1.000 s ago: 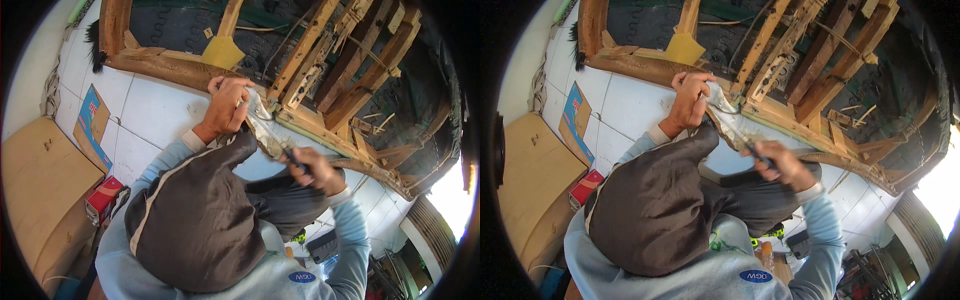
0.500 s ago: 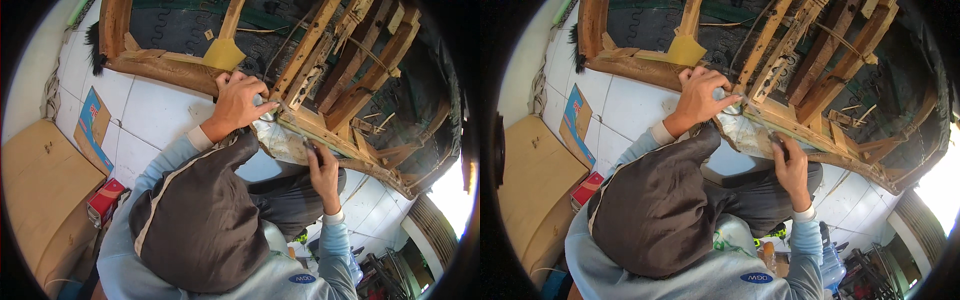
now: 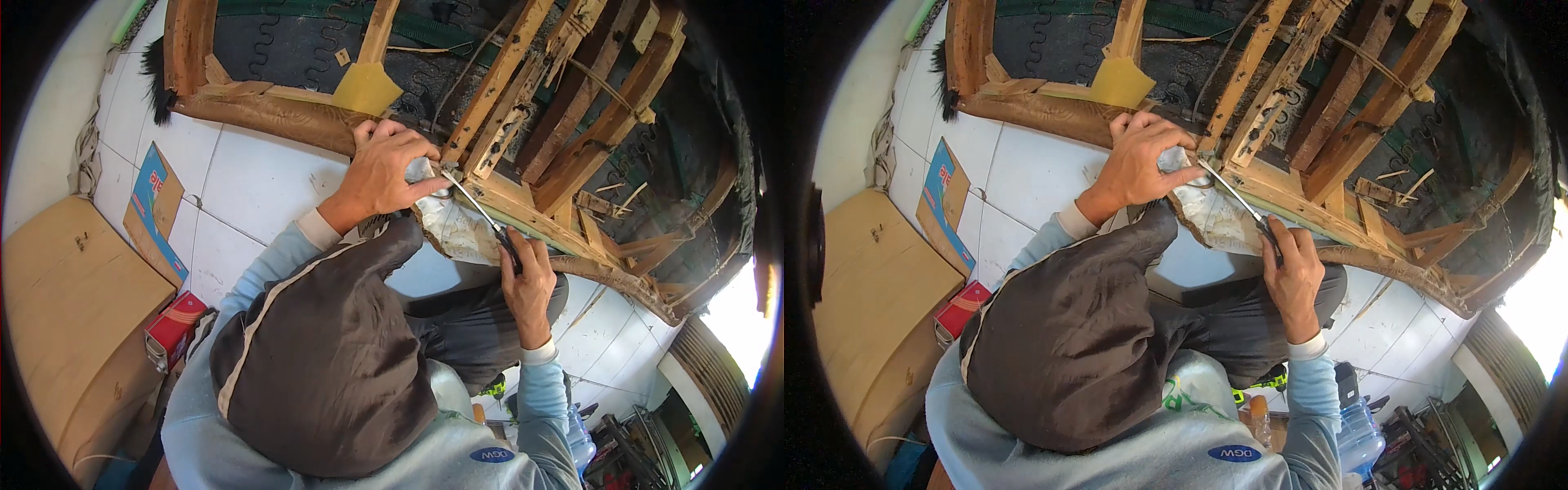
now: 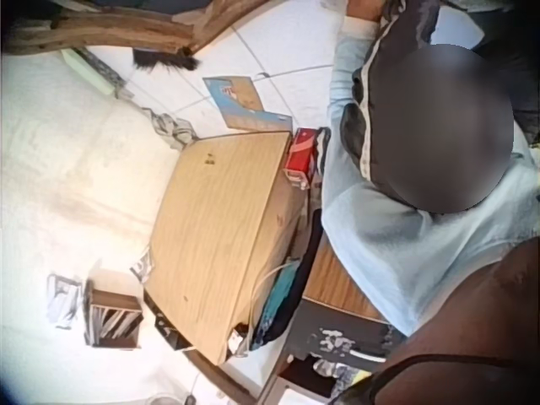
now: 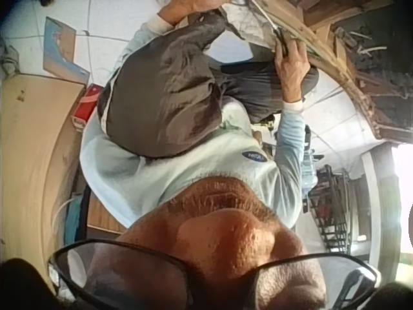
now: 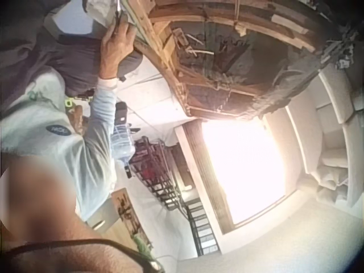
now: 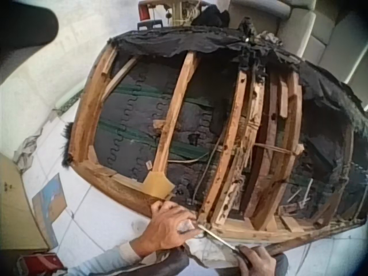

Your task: The person is repairing a wooden furniture frame by removing staples and fabric. They use a screwdriver to pry up staples and pliers to pull them out, then peel away the fabric covering the frame.

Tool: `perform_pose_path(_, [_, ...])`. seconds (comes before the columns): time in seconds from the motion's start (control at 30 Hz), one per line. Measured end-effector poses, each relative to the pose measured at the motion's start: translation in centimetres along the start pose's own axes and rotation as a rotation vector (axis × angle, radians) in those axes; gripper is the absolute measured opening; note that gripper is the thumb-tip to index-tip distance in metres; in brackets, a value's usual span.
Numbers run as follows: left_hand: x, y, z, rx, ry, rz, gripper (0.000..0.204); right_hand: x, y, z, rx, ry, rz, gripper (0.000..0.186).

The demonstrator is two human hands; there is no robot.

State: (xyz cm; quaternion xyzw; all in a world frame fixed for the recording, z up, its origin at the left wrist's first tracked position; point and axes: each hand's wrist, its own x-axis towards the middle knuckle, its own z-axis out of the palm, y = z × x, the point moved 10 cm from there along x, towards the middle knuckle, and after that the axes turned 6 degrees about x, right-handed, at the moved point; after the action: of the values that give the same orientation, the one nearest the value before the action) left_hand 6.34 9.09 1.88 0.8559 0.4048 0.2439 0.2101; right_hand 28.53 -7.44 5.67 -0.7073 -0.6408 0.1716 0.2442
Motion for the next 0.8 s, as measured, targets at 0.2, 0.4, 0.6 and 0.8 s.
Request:
perform_pose_path(0.2, [0.1, 0.1, 0.6, 0.054, 0.020, -0.026, 0.049, 1.9, 0.5, -0.5, 0.097, -0.085, -0.033, 0.029])
perform_pose_path(0.4, [0.2, 0.1, 0.6, 0.071, 0.037, -0.010, 0.048, 6.7, -0.3, -2.3, -0.101, -0.223, -0.220, 0.027])
perform_pose_path(0.6, [0.1, 0.2, 0.8, 0.063, 0.031, -0.011, 0.047, 9.0, 1.0, -1.9, 0.072, -0.361, -0.230, 0.026])
perform_pose_path(0.8, [-0.3, -0.3, 0.6, 0.027, 0.034, 0.001, 0.038, 10.1, -1.4, -3.0, -0.254, -0.275, -0.444, 0.028])
